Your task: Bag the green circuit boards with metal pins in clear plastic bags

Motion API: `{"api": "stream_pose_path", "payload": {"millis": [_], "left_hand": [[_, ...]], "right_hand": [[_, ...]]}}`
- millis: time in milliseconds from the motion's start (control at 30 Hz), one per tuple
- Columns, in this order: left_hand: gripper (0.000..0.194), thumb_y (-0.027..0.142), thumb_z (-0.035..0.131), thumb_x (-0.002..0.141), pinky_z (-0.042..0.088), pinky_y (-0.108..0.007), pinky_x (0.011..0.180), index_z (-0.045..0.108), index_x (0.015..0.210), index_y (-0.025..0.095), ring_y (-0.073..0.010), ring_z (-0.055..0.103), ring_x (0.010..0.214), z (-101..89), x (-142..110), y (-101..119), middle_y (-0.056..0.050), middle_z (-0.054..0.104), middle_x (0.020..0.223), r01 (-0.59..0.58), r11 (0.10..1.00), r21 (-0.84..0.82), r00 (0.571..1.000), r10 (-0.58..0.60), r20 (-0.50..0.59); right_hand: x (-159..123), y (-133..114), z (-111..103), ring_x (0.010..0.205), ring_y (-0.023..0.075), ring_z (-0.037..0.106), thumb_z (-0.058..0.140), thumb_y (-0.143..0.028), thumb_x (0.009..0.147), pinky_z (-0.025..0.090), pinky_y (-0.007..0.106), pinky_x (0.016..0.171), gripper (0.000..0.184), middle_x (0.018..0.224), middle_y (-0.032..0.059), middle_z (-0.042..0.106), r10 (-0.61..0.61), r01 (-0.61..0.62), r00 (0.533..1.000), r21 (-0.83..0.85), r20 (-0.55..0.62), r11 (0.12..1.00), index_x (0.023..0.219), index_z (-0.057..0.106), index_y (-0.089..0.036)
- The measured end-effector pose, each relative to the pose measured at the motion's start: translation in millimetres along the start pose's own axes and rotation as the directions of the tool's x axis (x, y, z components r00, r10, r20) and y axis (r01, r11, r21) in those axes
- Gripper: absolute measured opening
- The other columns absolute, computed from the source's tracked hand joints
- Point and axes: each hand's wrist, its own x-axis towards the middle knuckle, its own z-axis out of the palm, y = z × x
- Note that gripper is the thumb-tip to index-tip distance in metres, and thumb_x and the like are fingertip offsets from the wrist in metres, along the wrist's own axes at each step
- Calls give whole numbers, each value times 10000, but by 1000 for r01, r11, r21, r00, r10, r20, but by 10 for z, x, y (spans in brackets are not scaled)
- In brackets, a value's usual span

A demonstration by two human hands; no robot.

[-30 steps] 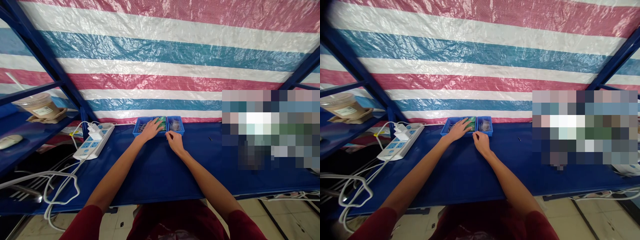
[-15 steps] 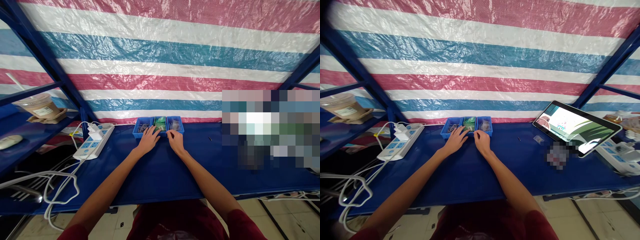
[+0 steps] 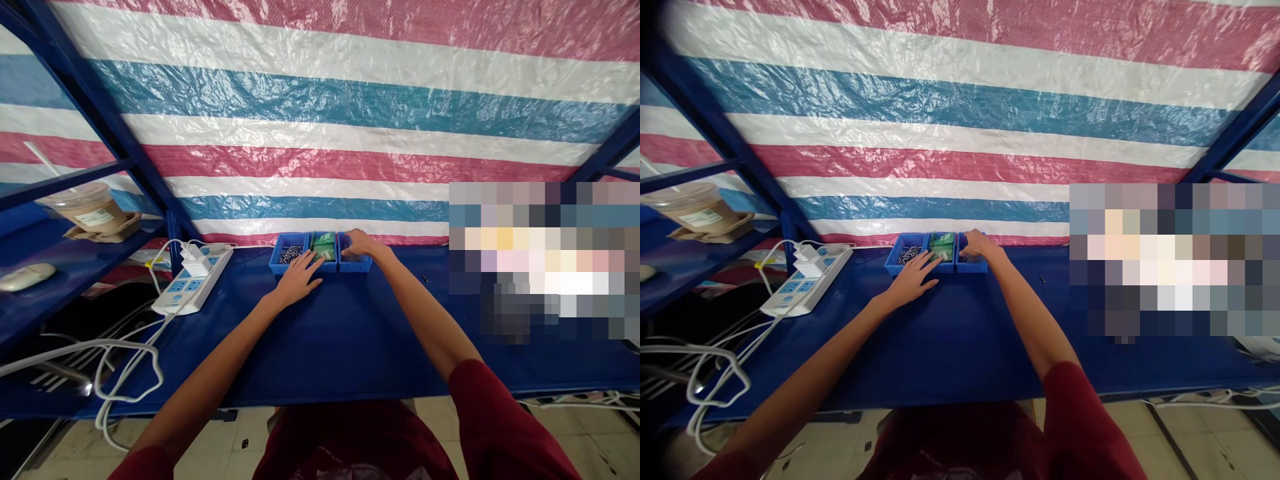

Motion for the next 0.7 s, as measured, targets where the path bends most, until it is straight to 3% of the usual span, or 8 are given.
{"api": "stream_pose_path", "payload": {"millis": [133,267,533,700], "left_hand": [[516,394,416,951,271,-465,1126,397,1426,194,-281,270,1407,-18,-4,3,-128,383,1482,-1,1000,-18,1000,1,0],[492,379,410,951,282,-468,1120,415,1414,210,-270,281,1403,-27,-12,5,-111,407,1470,-8,999,-38,1000,7,-24],[485,364,409,951,293,-467,1111,421,1410,206,-268,289,1399,1,-22,-13,-113,423,1458,-8,999,-46,999,6,-35],[491,373,413,949,305,-481,1104,417,1411,206,-270,287,1401,-9,-9,-35,-115,433,1452,-9,998,-59,1000,9,-14]], "right_hand": [[69,-57,-168,1213,276,524,574,-411,858,433,281,927,534,1366,157,524,55,-59,993,34,109,998,1299,548,-111],[92,-89,-213,1194,285,538,589,-434,852,440,288,912,563,1341,177,542,66,-64,984,-17,164,998,1294,547,-89],[74,-63,-24,1180,311,536,612,-487,821,442,335,926,620,1351,224,491,102,-99,994,-75,31,992,1281,530,-79],[61,-58,-28,1165,277,550,633,-343,806,456,305,908,504,1301,184,548,68,-64,997,-100,45,993,1243,556,-105]]}}
